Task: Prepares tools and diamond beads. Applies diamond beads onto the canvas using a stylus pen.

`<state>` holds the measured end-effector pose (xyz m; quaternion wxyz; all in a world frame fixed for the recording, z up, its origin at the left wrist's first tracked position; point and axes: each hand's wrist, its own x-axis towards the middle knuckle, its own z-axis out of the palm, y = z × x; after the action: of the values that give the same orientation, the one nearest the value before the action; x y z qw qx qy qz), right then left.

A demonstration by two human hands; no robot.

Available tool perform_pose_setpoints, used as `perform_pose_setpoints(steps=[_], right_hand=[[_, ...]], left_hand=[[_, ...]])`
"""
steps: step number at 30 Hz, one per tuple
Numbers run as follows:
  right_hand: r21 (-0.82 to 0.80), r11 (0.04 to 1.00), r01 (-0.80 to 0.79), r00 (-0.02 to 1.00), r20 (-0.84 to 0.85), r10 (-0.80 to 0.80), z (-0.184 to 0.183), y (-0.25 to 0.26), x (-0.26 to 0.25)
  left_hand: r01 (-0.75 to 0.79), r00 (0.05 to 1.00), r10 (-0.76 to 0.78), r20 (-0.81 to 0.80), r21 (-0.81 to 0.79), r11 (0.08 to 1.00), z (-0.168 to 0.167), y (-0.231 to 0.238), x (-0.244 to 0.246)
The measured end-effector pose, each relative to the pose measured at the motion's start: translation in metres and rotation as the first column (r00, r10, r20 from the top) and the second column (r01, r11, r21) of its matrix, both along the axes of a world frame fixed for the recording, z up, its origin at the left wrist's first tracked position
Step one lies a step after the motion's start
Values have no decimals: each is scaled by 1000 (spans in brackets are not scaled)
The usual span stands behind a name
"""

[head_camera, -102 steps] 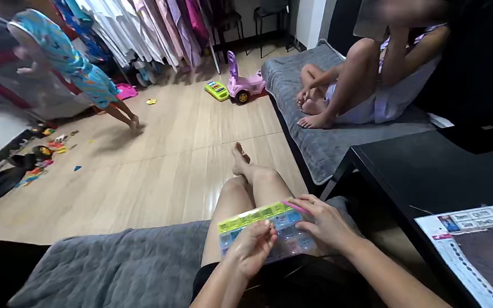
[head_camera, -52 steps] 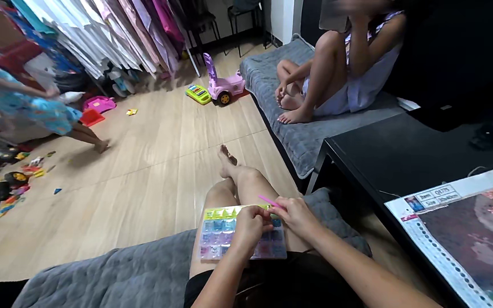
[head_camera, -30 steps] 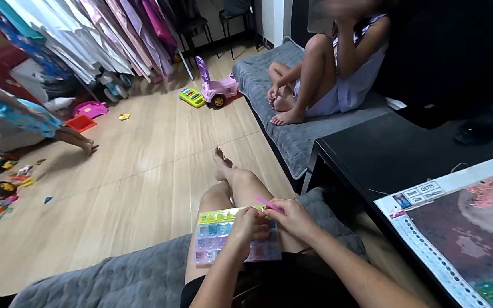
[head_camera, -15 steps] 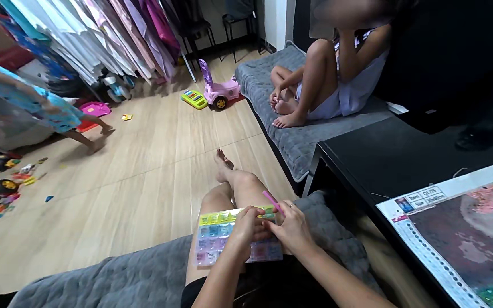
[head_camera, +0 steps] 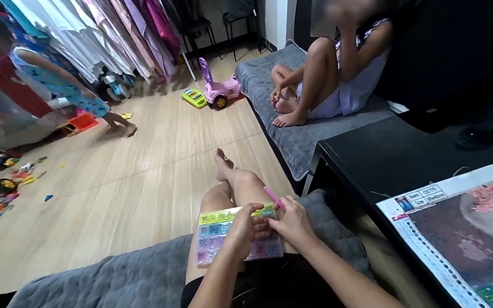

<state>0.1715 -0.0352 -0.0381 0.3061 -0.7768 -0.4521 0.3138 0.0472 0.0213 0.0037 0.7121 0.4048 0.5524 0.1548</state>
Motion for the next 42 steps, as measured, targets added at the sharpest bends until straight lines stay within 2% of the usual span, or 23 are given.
perform_pose_setpoints(steps=[3, 8, 14, 16, 19, 22, 24, 30, 34, 37, 42], right_hand=[[-14, 1000, 9, 1000, 14, -8, 5, -1, 5], [187, 981, 58, 998, -41, -51, 12, -5, -13], [-35, 997, -64, 997, -34, 63, 22, 1, -7], [-43, 997, -61, 997, -47, 59, 22, -1, -3], [97, 995, -35, 997, -71, 42, 11, -6, 0], [321, 947, -13, 997, -64, 36, -9, -9, -3], [407, 914, 5, 998, -57, 19, -15, -9, -5], [429, 896, -112, 980, -102, 171, -21, -5, -8], [437, 890, -131, 968, -136, 209, -22, -2, -10], [510, 849, -137, 978, -65, 197, -25, -2, -11], [585, 808, -71, 997, 16, 76, -30, -12, -9]], left_hand=[[18, 1000, -18, 0, -2, 1000, 2, 0, 2], [71, 997, -71, 4, 27, 997, 5, -3, 3], [138, 990, -138, -22, 23, 990, 9, -3, 5], [158, 987, -157, -33, 45, 986, 8, -4, 6], [141, 990, -140, -27, 49, 989, 8, -5, 6], [130, 992, -129, -15, 47, 990, 6, -4, 2], [123, 992, -123, -1, 38, 992, 5, -3, -1], [128, 991, -130, 25, 72, 989, 6, -6, -1], [107, 993, -110, 32, 81, 991, 7, -8, -1], [111, 993, -113, 23, 75, 991, 6, -8, 0], [141, 989, -143, 32, 57, 988, 8, -6, -1]])
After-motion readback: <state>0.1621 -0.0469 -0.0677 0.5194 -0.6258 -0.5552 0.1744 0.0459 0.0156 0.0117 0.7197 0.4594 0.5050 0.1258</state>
